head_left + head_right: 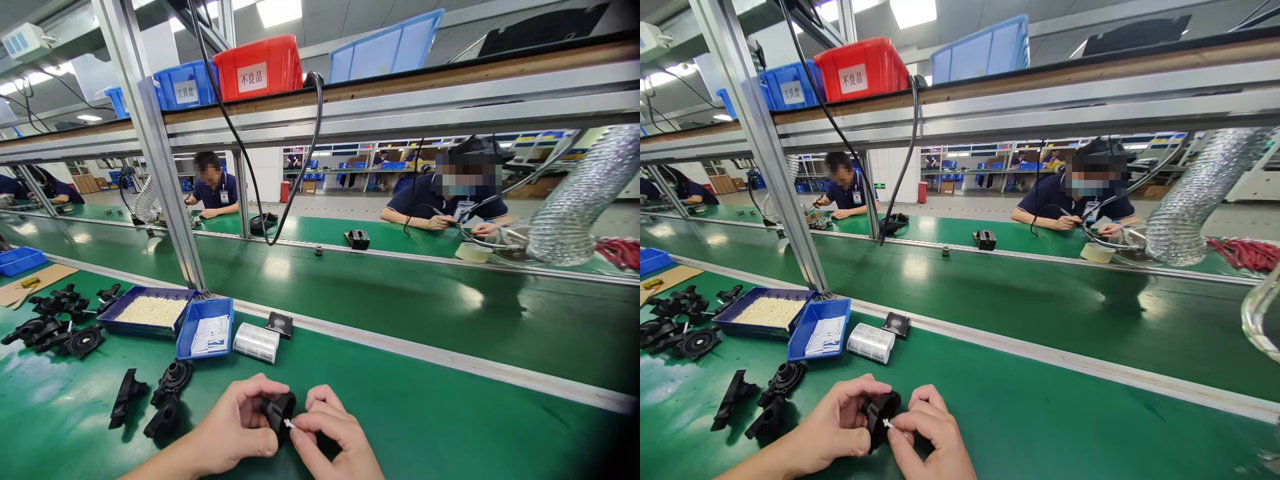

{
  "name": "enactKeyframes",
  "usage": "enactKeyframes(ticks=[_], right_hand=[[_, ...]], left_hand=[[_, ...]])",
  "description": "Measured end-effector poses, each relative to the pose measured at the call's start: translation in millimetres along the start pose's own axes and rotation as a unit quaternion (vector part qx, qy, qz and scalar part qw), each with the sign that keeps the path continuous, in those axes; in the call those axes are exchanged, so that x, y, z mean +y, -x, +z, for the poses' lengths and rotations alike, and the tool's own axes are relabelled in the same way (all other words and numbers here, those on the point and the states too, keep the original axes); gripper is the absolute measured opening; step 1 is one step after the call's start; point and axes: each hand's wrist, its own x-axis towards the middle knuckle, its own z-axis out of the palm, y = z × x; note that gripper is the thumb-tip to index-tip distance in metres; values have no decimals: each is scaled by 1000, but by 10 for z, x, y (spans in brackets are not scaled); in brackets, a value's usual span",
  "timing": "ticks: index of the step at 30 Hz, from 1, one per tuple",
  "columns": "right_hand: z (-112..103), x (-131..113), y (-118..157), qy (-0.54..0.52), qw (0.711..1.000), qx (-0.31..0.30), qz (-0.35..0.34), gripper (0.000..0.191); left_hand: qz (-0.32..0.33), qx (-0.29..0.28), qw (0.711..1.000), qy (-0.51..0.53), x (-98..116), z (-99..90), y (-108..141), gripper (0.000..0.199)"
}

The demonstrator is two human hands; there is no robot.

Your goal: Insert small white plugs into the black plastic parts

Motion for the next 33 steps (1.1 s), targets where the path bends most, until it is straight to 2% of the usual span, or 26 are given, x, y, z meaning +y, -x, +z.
enactKeyframes(ticks=[5, 10, 17, 25, 30, 33], right_hand=[[16, 39, 16, -13, 998, -43, 48, 27], [19, 36, 57, -39, 997, -59, 41, 26], [50, 27, 103, -45, 997, -50, 34, 31], [36, -24, 110, -58, 997, -43, 17, 30], [55, -15, 152, -21, 999, -16, -20, 27], [73, -17, 145, -15, 999, -12, -39, 26]], left_hand=[[64, 9, 996, -57, -1, 16, 7, 68], [50, 8, 995, -80, -70, 8, 35, 69], [70, 25, 990, -121, -141, 4, 37, 69], [68, 5, 998, -14, -219, 57, 53, 72], [111, 2, 990, -87, -238, 51, 76, 69], [119, -23, 989, -81, -218, 19, 64, 66]])
